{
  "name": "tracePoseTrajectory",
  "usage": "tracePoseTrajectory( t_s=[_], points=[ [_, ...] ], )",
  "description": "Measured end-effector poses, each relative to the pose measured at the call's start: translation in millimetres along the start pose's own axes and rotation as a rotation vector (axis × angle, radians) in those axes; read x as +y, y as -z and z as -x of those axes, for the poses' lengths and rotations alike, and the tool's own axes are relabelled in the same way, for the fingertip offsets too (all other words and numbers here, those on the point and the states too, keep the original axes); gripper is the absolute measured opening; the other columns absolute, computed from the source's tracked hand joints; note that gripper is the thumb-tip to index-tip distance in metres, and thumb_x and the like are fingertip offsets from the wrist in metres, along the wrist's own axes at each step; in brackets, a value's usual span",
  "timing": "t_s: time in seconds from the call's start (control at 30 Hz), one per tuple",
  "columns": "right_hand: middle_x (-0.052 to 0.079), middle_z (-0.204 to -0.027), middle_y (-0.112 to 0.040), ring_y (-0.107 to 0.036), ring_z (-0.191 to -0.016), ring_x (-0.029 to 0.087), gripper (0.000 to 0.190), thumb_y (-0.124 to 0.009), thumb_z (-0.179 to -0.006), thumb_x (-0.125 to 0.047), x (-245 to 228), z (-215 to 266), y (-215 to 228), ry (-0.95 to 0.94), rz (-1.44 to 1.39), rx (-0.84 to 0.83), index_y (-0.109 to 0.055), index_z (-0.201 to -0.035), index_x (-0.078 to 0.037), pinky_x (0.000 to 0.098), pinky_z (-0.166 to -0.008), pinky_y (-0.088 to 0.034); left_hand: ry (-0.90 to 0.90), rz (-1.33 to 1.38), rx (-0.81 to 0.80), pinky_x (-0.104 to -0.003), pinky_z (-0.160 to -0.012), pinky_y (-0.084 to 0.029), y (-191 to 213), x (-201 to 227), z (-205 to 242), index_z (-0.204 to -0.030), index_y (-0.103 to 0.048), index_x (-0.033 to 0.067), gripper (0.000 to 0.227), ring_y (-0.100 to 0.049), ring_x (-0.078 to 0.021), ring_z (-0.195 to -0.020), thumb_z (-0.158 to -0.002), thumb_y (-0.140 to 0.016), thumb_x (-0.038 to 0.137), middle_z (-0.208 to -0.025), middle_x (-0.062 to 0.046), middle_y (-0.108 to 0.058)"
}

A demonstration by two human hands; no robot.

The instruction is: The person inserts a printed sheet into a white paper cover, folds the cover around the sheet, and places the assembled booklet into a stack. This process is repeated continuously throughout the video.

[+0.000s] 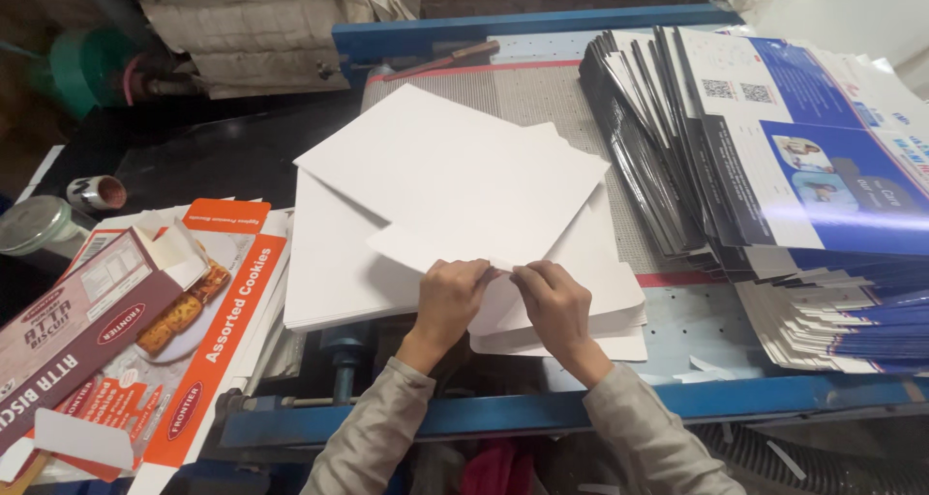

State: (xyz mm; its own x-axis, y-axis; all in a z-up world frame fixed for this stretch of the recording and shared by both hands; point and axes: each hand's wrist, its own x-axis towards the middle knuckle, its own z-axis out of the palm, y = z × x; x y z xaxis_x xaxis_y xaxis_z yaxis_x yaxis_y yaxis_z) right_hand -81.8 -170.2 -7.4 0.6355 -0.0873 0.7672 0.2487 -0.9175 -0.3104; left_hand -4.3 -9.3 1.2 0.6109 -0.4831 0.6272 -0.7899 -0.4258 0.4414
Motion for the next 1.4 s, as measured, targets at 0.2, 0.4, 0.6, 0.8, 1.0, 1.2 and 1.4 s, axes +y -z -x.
tracePoseTrajectory(
  t_s=[0.2, 0.4, 0.6, 0.8, 1.0, 1.2, 1.4],
  points=[
    [0.001, -0.086, -0.069, -0.062, -0.086, 0.024, 0.005, -0.079, -0.082, -0.014, 46, 18, 4, -0.249, 0.005, -0.095, -0.076, -0.086, -0.012, 0.0382, -0.072, -0.052, 0.09, 0.007, -0.345, -0.041, -0.07, -0.054, 1, -54, -12, -0.094, -0.077, 0.0108, 0.029, -0.072, -0.0322, -0.074, -0.069, -0.083, 0.026, -0.083, -0.011, -0.075],
    [0.004, -0.092, -0.068, -0.059, -0.095, 0.029, 0.016, -0.074, -0.085, -0.028, 111, 24, -5, -0.473, 0.228, -0.393, -0.079, -0.085, -0.012, 0.0447, -0.084, -0.046, 0.489, 0.116, -0.54, -0.039, -0.073, -0.058, -9, -133, -23, -0.1, -0.076, 0.0138, 0.039, -0.077, -0.0292, -0.077, -0.077, -0.085, 0.043, -0.08, -0.011, -0.076],
    [0.008, -0.093, -0.066, -0.06, -0.095, 0.028, 0.018, -0.069, -0.088, -0.027, 110, 12, -19, -0.239, 0.543, -0.386, -0.075, -0.083, -0.011, 0.0485, -0.085, -0.042, 0.338, -0.347, -0.456, -0.051, -0.098, -0.046, -45, -121, -15, -0.149, -0.045, 0.0261, 0.082, -0.051, -0.0338, -0.133, -0.077, -0.078, 0.045, -0.157, -0.02, -0.037],
    [0.015, -0.14, -0.058, -0.06, -0.122, 0.025, 0.048, -0.064, -0.088, -0.011, 91, -2, -44, -0.015, 0.628, -0.33, -0.066, -0.136, -0.011, 0.0489, -0.109, -0.039, 0.128, -0.359, -0.448, -0.069, -0.113, -0.019, -69, -122, 7, -0.154, -0.041, 0.03, 0.051, -0.021, -0.0341, -0.153, -0.104, -0.044, 0.039, -0.166, -0.009, -0.024],
    [0.019, -0.164, -0.027, -0.025, -0.153, 0.034, 0.07, -0.059, -0.098, -0.043, 22, -20, -158, 0.094, -0.005, -0.658, -0.036, -0.157, -0.014, 0.0656, -0.119, -0.015, -0.061, -0.295, -0.253, -0.072, -0.108, -0.021, -53, -117, 10, -0.147, -0.041, 0.0181, 0.08, -0.023, -0.0434, -0.149, -0.078, -0.063, 0.051, -0.163, -0.022, -0.027],
    [0.019, -0.168, -0.019, -0.014, -0.157, 0.033, 0.087, -0.053, -0.094, -0.064, 127, -22, -128, -0.136, 0.215, -0.587, -0.024, -0.161, -0.016, 0.0649, -0.12, -0.009, 0.114, -0.347, -0.408, -0.064, -0.114, -0.024, -49, -113, 9, -0.152, -0.045, 0.0307, 0.05, -0.027, -0.035, -0.152, -0.103, -0.048, 0.037, -0.165, -0.011, -0.032],
    [0.022, -0.169, -0.015, -0.011, -0.158, 0.036, 0.09, -0.046, -0.097, -0.064, 135, -30, -108, -0.155, 0.107, -0.518, -0.017, -0.164, -0.012, 0.0587, -0.124, -0.008, 0.303, -0.369, -0.625, -0.069, -0.114, -0.009, -57, -84, -19, -0.156, -0.035, 0.0241, 0.059, -0.007, -0.0347, -0.154, -0.1, -0.047, 0.038, -0.166, -0.012, -0.017]
  ],
)
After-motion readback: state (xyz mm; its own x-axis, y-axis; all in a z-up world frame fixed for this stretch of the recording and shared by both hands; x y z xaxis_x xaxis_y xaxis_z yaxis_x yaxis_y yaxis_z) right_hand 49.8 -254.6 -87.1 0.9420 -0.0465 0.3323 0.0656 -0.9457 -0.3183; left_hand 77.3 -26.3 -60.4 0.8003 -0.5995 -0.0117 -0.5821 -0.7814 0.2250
